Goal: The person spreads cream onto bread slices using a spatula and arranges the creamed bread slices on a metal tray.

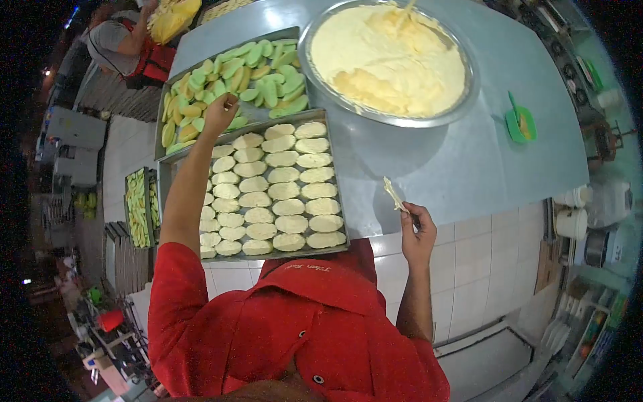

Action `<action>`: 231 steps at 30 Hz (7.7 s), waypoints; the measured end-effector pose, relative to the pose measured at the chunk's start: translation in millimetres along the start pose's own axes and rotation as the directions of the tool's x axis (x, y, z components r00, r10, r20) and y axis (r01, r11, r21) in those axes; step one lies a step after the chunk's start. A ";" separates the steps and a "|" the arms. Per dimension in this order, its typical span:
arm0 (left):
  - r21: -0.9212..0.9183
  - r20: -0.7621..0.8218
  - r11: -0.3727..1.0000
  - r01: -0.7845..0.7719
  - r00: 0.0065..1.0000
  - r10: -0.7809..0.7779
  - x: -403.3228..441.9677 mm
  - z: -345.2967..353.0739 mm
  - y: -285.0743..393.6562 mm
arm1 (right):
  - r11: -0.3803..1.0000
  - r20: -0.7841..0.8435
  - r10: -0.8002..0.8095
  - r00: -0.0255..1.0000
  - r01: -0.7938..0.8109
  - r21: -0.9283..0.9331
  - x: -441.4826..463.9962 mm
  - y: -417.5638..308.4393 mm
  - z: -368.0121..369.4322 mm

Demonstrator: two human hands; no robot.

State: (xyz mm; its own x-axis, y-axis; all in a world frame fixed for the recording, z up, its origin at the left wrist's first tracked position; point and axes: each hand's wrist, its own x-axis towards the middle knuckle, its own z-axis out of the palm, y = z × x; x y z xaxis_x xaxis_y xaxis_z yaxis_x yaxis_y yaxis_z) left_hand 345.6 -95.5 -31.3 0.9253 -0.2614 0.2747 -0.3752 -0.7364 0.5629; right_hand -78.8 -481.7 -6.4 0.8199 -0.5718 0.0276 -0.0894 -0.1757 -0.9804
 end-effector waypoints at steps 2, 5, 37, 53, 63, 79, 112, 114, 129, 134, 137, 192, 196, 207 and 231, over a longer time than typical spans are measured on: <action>0.077 0.135 0.993 -0.085 0.988 0.074 7.8 14.8 22.4 | 1.000 -0.032 0.008 0.999 -0.008 -0.008 -2.9 -0.3 -6.2; 0.148 0.180 0.989 0.007 0.983 -0.034 25.5 46.1 39.1 | 0.996 -0.049 0.007 0.999 -0.011 -0.086 -5.9 -6.0 -15.4; -0.715 0.551 -0.561 0.419 0.830 -0.083 -275.3 -53.3 114.6 | 0.879 0.610 -0.473 0.636 0.390 0.275 -5.4 -65.3 243.0; -0.788 0.452 -0.530 0.313 0.879 -0.152 -342.5 -122.3 52.2 | 0.708 0.647 -0.549 0.528 0.706 0.024 -52.5 -97.4 270.7; -0.798 0.514 -0.510 0.321 0.804 -0.299 -360.8 -130.9 19.8 | 0.775 0.810 -0.439 0.389 0.619 0.123 -98.5 -131.6 284.3; -0.795 0.365 -0.607 -0.006 0.794 -0.487 -372.4 -138.7 8.0 | 0.630 0.747 -0.578 0.330 0.762 0.151 -110.5 -130.5 298.6; -0.372 0.287 0.726 0.578 0.816 -0.502 -361.7 -212.0 -87.9 | 0.929 0.655 -0.272 0.705 0.369 -0.011 -59.4 -58.5 235.6; -0.269 0.312 0.762 0.589 0.802 -0.509 -355.6 -207.8 -88.9 | 0.924 0.659 -0.281 0.698 0.383 -0.011 -66.9 -66.5 240.0; -0.028 0.354 0.944 0.329 0.886 -0.299 -351.4 -193.5 -108.0 | 0.942 0.578 -0.242 0.780 0.331 -0.050 -94.7 -71.9 241.2; -0.031 0.369 0.935 0.353 0.873 -0.318 -347.4 -204.5 -103.2 | 0.942 0.599 -0.241 0.763 0.332 -0.044 -86.9 -73.9 232.3; 0.039 0.251 0.983 0.179 0.950 -0.183 -325.6 -217.0 -94.3 | 0.954 0.512 -0.211 0.833 0.290 -0.078 -77.4 -75.7 220.4; -0.888 0.459 -0.159 0.431 0.825 -0.330 -270.6 -97.2 32.8 | 0.971 0.397 -0.059 0.916 0.145 -0.189 164.5 -122.1 121.7; -0.811 0.505 -0.420 0.408 0.850 -0.151 -283.7 -89.0 55.7 | 0.988 0.556 -0.083 0.827 -0.002 0.152 68.3 -106.8 190.1; -0.732 0.393 -0.603 0.318 0.920 0.007 -311.9 -112.8 65.8 | 0.848 0.498 -0.520 0.694 0.347 0.402 -89.7 -103.3 301.5; -0.745 0.536 -0.587 0.316 0.808 -0.245 -317.3 -95.5 52.0 | 0.722 0.790 -0.469 0.395 0.686 0.085 -56.4 -143.9 250.2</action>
State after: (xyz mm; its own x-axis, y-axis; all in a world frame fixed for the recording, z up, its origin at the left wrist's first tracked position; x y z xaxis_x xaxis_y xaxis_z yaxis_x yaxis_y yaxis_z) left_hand 27.2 8.7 -14.6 0.8692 -0.3651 -0.3334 0.4716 0.8147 0.3374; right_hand 29.3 -223.7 84.3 0.8125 0.4895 0.3165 0.5465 -0.4508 -0.7057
